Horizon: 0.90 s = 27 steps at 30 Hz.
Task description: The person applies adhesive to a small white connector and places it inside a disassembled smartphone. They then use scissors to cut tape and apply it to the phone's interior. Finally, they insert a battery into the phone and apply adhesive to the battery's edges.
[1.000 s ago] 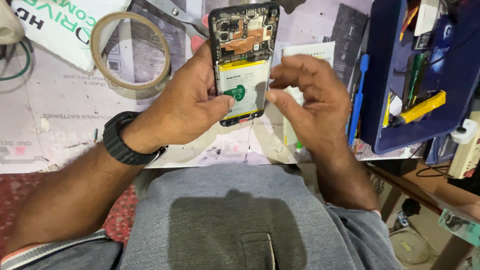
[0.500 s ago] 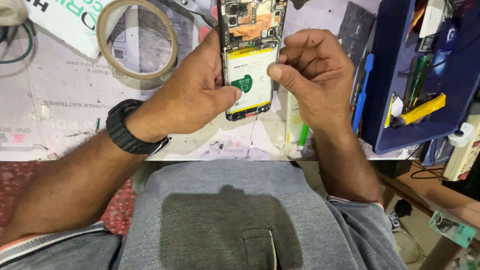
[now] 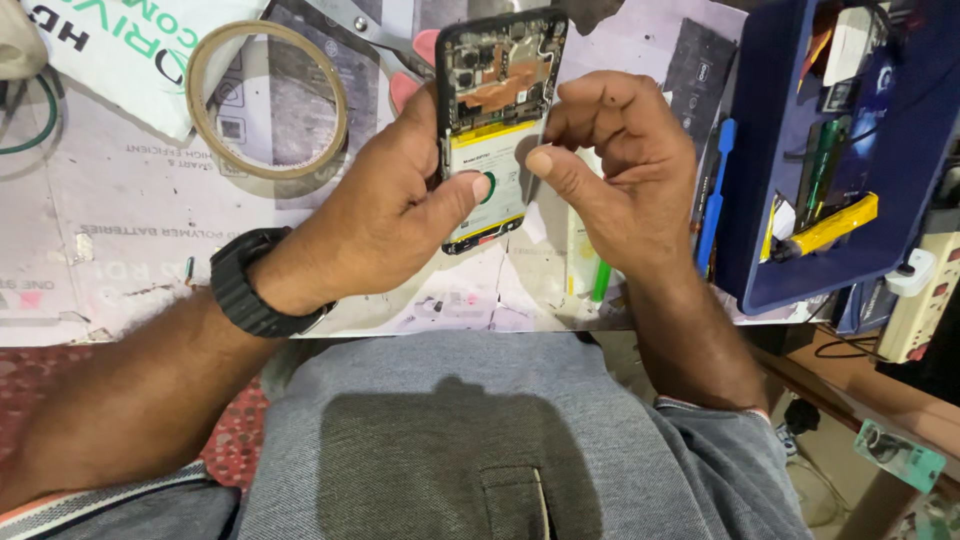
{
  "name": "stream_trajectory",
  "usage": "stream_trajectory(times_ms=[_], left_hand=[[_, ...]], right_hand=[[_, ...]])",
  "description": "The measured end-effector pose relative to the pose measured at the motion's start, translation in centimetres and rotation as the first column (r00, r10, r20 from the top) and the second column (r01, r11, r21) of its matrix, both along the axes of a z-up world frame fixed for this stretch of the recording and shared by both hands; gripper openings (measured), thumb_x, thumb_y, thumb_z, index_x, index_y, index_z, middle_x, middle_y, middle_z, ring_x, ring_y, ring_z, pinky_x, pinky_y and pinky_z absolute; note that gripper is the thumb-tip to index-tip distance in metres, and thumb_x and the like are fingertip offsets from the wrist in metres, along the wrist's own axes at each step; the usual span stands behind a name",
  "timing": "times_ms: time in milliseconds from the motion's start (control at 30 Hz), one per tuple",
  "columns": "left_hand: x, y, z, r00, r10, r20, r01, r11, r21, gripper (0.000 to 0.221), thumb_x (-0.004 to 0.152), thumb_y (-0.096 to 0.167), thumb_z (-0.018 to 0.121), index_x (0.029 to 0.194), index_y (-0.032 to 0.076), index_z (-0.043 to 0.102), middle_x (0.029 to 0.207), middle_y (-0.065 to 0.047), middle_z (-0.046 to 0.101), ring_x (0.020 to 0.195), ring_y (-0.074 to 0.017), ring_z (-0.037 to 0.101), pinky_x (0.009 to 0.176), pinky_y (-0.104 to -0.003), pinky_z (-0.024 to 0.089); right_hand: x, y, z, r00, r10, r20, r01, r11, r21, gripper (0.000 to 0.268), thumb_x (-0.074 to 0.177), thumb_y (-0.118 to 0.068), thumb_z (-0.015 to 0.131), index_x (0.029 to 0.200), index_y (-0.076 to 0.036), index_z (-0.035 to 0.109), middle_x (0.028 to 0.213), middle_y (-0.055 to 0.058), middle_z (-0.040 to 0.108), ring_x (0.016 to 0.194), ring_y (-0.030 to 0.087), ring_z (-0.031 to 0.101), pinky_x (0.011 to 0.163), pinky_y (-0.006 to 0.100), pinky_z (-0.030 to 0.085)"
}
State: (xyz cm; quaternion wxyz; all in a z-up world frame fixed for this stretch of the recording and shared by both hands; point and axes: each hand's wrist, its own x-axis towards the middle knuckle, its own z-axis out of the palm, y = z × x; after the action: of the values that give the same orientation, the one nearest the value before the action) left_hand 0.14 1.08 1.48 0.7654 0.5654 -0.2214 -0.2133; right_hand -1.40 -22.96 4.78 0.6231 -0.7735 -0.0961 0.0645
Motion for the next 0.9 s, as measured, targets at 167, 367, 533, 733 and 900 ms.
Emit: stream_trajectory(times_ms=[167,367,533,733,900], left_hand=[[-0.1,0.2,0.6,0.991,0.013,0.132,-0.031,0.989,0.142,0.060,0.104,0.001,0.057,0.157,-0.001,0.032,0.148,-0.018,0.056,0.142,-0.0258,0.057,0.121,-0.038,0.044],[0.0,0.2,1.0,0.993,-0.036,0.114,0.022,0.992,0.123,0.064,0.103,0.001,0.056,0.160,-0.001,0.028,0.151,-0.019,0.055,0.143,-0.0277,0.057,0.121,-0.039,0.045],[0.0,0.2,0.8,0.995,-0.047,0.091,0.034,0.990,0.135,0.065,0.102,0.002,0.057,0.160,-0.001,0.028,0.149,-0.018,0.057,0.142,-0.0259,0.058,0.120,-0.038,0.045],[0.2,0.2,0.8,0.995,-0.056,0.085,0.050,0.996,0.071,0.063,0.104,0.000,0.056,0.160,-0.001,0.029,0.152,-0.018,0.053,0.145,-0.0242,0.053,0.123,-0.038,0.043],[0.2,0.2,0.8,0.994,-0.083,0.065,0.078,0.994,0.075,0.062,0.103,0.000,0.056,0.160,-0.001,0.030,0.151,-0.017,0.053,0.144,-0.0235,0.053,0.123,-0.037,0.043]], right_hand=[[0.6,0.2,0.5,0.996,-0.079,-0.029,0.080,0.996,0.032,0.034,0.105,0.001,0.079,0.130,0.004,0.056,0.108,0.011,0.070,0.100,0.012,0.068,0.092,0.024,0.056],[1.2,0.6,1.3,0.998,0.013,-0.068,-0.006,0.995,0.096,0.025,0.107,-0.006,0.077,0.125,0.005,0.063,0.115,0.013,0.074,0.105,0.013,0.072,0.097,0.026,0.059],[1.2,0.6,1.2,0.998,0.010,-0.068,-0.005,0.997,0.081,0.026,0.105,-0.006,0.077,0.124,0.006,0.065,0.114,0.013,0.075,0.101,0.013,0.072,0.093,0.024,0.059],[1.0,0.2,0.3,0.996,0.013,-0.086,0.000,0.989,0.148,0.025,0.105,-0.003,0.079,0.124,0.006,0.066,0.111,0.013,0.075,0.098,0.012,0.072,0.089,0.023,0.059],[1.1,-0.1,-0.1,0.996,0.036,-0.077,-0.021,0.980,0.197,0.025,0.104,0.000,0.079,0.123,0.007,0.065,0.110,0.013,0.075,0.097,0.012,0.072,0.088,0.024,0.061]])
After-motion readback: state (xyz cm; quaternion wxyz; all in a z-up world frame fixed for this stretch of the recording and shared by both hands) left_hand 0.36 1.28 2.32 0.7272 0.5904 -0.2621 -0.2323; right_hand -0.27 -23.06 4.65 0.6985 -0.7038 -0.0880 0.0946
